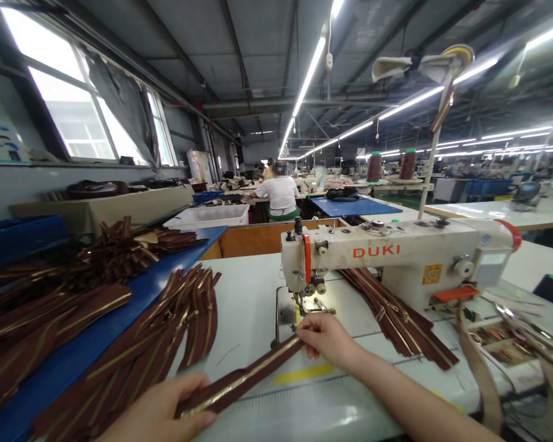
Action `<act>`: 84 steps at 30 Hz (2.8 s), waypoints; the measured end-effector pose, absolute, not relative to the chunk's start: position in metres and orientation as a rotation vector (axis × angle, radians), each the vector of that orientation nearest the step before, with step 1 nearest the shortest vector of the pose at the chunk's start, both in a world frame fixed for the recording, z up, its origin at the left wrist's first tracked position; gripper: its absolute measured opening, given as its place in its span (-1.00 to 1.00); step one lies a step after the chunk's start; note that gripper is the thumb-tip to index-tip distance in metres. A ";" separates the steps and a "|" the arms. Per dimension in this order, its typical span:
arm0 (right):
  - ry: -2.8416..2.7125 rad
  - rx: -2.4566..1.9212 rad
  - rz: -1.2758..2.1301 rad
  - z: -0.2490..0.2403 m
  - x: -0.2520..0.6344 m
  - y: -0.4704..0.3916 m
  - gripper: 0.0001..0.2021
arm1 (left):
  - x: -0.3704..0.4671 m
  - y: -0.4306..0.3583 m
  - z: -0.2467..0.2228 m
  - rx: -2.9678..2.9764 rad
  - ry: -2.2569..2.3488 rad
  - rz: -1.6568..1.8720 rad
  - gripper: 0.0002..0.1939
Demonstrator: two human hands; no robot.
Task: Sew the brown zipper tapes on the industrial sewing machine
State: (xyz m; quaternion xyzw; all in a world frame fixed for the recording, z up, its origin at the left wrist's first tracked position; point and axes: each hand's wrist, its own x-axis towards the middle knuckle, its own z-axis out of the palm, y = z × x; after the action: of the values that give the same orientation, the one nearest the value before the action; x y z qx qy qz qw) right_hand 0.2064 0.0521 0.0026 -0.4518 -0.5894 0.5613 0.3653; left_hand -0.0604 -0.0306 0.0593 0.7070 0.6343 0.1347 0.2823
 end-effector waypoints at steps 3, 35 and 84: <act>-1.512 -1.207 1.480 -0.008 0.196 0.067 -0.85 | -0.061 -0.015 0.056 1.960 1.770 0.245 -0.71; -2.123 -0.984 0.634 -0.009 0.242 0.073 -0.72 | 0.042 0.051 -0.010 2.700 1.174 1.029 -0.75; -2.280 -1.266 0.307 -0.015 0.228 0.076 -0.91 | 0.037 0.046 -0.016 2.818 1.195 0.731 -0.61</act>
State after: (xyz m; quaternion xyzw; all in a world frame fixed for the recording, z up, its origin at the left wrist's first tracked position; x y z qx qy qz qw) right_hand 0.2278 0.0760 -0.0152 -0.4663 -0.8395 0.1132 0.2550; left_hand 0.0365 0.0456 -0.0155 0.8954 0.3798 0.2323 -0.0025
